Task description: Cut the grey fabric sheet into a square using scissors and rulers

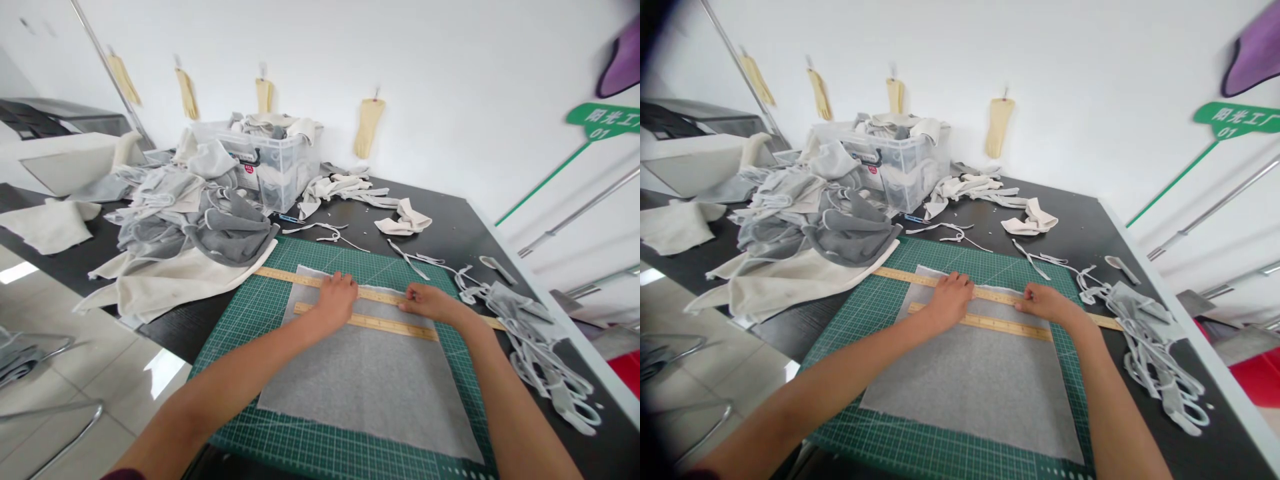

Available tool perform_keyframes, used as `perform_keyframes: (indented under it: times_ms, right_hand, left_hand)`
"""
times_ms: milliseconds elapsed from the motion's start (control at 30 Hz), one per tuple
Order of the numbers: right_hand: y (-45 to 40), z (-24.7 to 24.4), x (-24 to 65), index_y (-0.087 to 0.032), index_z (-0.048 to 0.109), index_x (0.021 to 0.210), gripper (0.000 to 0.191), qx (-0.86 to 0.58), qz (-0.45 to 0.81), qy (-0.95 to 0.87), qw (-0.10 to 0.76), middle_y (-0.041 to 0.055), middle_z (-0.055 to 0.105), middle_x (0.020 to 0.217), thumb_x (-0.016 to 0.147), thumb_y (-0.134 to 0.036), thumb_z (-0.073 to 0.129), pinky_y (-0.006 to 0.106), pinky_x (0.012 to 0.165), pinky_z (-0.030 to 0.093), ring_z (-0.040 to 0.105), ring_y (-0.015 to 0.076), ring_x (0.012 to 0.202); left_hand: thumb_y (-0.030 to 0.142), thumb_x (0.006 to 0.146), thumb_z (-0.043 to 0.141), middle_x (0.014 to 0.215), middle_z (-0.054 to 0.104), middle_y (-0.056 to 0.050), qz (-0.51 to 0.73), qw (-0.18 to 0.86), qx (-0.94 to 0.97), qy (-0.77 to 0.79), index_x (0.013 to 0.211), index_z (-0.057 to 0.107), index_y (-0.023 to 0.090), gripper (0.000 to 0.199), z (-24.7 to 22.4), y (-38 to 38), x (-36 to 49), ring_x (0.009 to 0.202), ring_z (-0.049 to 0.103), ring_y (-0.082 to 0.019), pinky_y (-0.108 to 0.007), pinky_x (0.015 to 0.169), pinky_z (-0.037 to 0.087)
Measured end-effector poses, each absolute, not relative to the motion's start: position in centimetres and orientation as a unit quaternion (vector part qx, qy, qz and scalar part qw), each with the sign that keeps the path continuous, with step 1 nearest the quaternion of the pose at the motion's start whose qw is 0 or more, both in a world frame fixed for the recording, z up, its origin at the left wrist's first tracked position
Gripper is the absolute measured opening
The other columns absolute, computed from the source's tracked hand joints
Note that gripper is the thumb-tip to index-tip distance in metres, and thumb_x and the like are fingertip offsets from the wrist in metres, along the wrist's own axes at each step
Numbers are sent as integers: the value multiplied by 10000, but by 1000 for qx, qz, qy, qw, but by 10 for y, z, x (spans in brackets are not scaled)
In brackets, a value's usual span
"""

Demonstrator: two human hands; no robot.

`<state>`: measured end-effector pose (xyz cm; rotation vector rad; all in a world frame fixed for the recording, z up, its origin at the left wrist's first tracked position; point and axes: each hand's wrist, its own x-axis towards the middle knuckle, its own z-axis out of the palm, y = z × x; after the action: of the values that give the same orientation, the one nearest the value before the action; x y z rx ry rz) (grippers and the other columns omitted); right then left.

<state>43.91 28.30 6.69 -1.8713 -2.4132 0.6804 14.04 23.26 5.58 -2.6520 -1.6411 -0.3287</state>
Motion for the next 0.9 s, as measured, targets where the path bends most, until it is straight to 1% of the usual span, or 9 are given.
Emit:
perform_keyframes:
  times_ms: [200, 333, 500, 667, 700, 767, 800, 833, 900]
  right_hand:
    - [285, 65, 435, -249, 588, 886, 336, -613, 193, -766, 14, 11, 644, 713, 798, -566, 654, 307, 609, 391, 625, 241, 721]
    - [286, 65, 433, -248, 596, 868, 332, -621, 188, -761, 13, 30, 679, 707, 784, -561, 667, 319, 604, 402, 658, 263, 726]
    - [285, 67, 432, -251, 611, 860, 346, -624, 189, -758, 19, 29, 695, 697, 774, -580, 674, 318, 598, 413, 670, 267, 717]
    - [286, 68, 432, -252, 613, 856, 365, -632, 198, -749, 12, 32, 686, 704, 756, -596, 683, 325, 600, 417, 671, 278, 713]
    - [286, 69, 431, -250, 612, 855, 371, -634, 199, -747, 5, 33, 680, 699, 751, -599, 683, 326, 600, 417, 669, 278, 713]
    - [286, 69, 430, -245, 611, 877, 399, -641, 188, -744, 2, 40, 675, 725, 745, -615, 679, 332, 609, 422, 670, 283, 738]
    - [286, 69, 430, -240, 607, 895, 412, -640, 187, -745, -6, 47, 677, 748, 745, -618, 676, 335, 612, 425, 670, 283, 746]
    - [286, 69, 429, -235, 605, 921, 427, -633, 188, -750, -12, 49, 677, 759, 754, -624, 668, 338, 614, 425, 667, 277, 743]
    - [286, 69, 429, -229, 598, 962, 472, -630, 193, -751, -36, 41, 666, 732, 730, -626, 703, 341, 612, 421, 660, 274, 728]
  left_hand:
    - [226, 997, 488, 1174, 606, -168, -87, 10, -828, -554, 1199, 647, 143, 271, 55, 229, 144, 1118, 513, -321, -501, 917, 464]
    - [169, 968, 505, 1186, 611, -164, -84, -8, -839, -537, 1192, 632, 148, 258, 59, 231, 142, 1131, 528, -325, -517, 951, 467]
    - [31, 912, 480, 1134, 633, -137, -76, -23, -845, -528, 1130, 621, 155, 288, 69, 233, 138, 1110, 566, -309, -466, 893, 489]
    - [28, 918, 474, 1185, 622, -114, -86, -25, -849, -520, 1125, 619, 201, 306, 72, 232, 131, 1151, 545, -298, -448, 894, 469]
    - [59, 940, 472, 1183, 623, -115, -84, -30, -849, -521, 1123, 621, 193, 272, 71, 233, 130, 1147, 542, -302, -454, 897, 468]
    - [201, 1001, 484, 1201, 618, -125, -85, -38, -850, -518, 1148, 621, 170, 203, 70, 233, 129, 1163, 522, -319, -474, 919, 460]
    - [309, 1018, 503, 1223, 611, -133, -93, -33, -852, -514, 1161, 623, 162, 237, 68, 233, 129, 1184, 505, -332, -483, 935, 453]
    - [417, 1018, 516, 1237, 604, -141, -100, -29, -850, -516, 1163, 626, 155, 319, 67, 233, 129, 1194, 495, -342, -487, 949, 445]
    - [578, 982, 535, 1229, 606, -150, -102, -25, -848, -519, 1158, 628, 144, 477, 65, 233, 130, 1186, 491, -352, -483, 962, 432]
